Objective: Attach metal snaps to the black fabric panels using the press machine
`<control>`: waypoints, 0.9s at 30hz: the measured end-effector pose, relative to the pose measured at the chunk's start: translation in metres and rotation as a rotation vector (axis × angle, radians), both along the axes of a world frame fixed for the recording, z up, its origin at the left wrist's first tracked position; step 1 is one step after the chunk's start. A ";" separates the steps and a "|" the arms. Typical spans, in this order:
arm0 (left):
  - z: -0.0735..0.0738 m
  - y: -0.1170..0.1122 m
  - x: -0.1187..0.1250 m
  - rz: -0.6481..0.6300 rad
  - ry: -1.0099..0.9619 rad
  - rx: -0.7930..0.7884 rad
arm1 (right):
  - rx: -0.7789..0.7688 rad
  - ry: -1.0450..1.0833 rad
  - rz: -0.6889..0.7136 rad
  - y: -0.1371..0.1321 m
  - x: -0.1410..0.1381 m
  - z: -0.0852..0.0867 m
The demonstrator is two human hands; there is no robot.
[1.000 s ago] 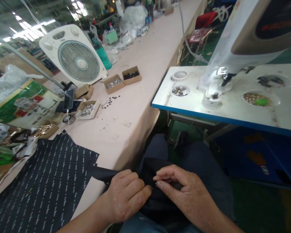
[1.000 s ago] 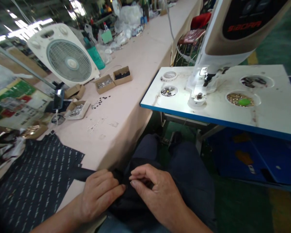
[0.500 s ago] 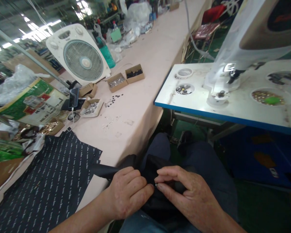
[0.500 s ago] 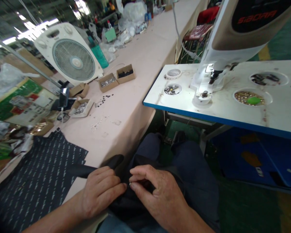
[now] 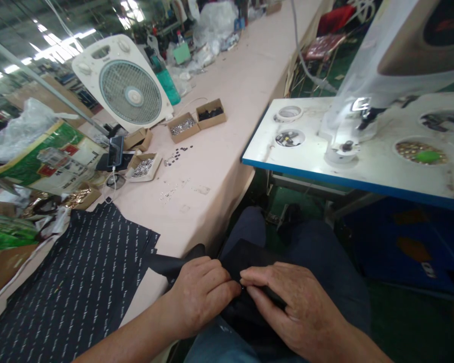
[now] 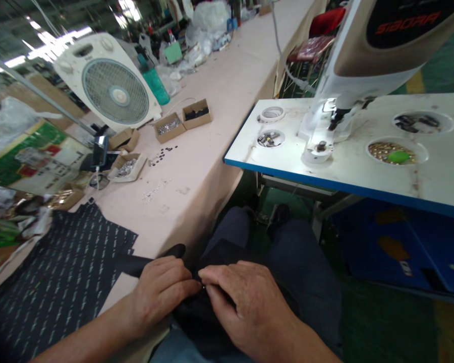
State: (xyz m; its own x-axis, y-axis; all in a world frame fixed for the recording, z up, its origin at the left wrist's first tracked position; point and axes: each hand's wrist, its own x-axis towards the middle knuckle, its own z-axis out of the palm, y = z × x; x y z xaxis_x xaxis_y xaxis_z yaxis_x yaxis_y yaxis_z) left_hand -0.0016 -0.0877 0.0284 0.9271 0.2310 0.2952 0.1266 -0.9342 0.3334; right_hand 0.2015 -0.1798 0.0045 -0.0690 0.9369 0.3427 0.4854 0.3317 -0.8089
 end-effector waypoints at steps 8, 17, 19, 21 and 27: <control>-0.001 0.000 0.004 0.100 0.100 -0.193 | -0.053 -0.100 0.044 -0.013 0.018 0.015; -0.010 0.000 0.014 0.255 0.136 -0.469 | -0.295 -0.017 0.025 -0.006 0.001 -0.007; -0.008 0.000 0.018 0.338 0.215 -0.557 | -0.382 0.069 0.023 -0.002 0.003 -0.009; -0.005 0.001 0.022 0.404 0.287 -0.678 | -0.468 0.184 0.036 0.003 0.006 -0.008; -0.003 0.012 0.027 0.383 0.358 -1.324 | -0.673 0.514 0.127 0.014 0.013 -0.002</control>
State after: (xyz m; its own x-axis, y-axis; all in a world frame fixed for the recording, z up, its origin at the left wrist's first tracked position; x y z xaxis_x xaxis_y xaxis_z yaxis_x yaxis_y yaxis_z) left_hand 0.0254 -0.0757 0.0254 0.7229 0.3963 -0.5660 0.5583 0.1476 0.8164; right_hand 0.2148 -0.1657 0.0023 -0.1759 0.9477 -0.2663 -0.0036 -0.2711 -0.9625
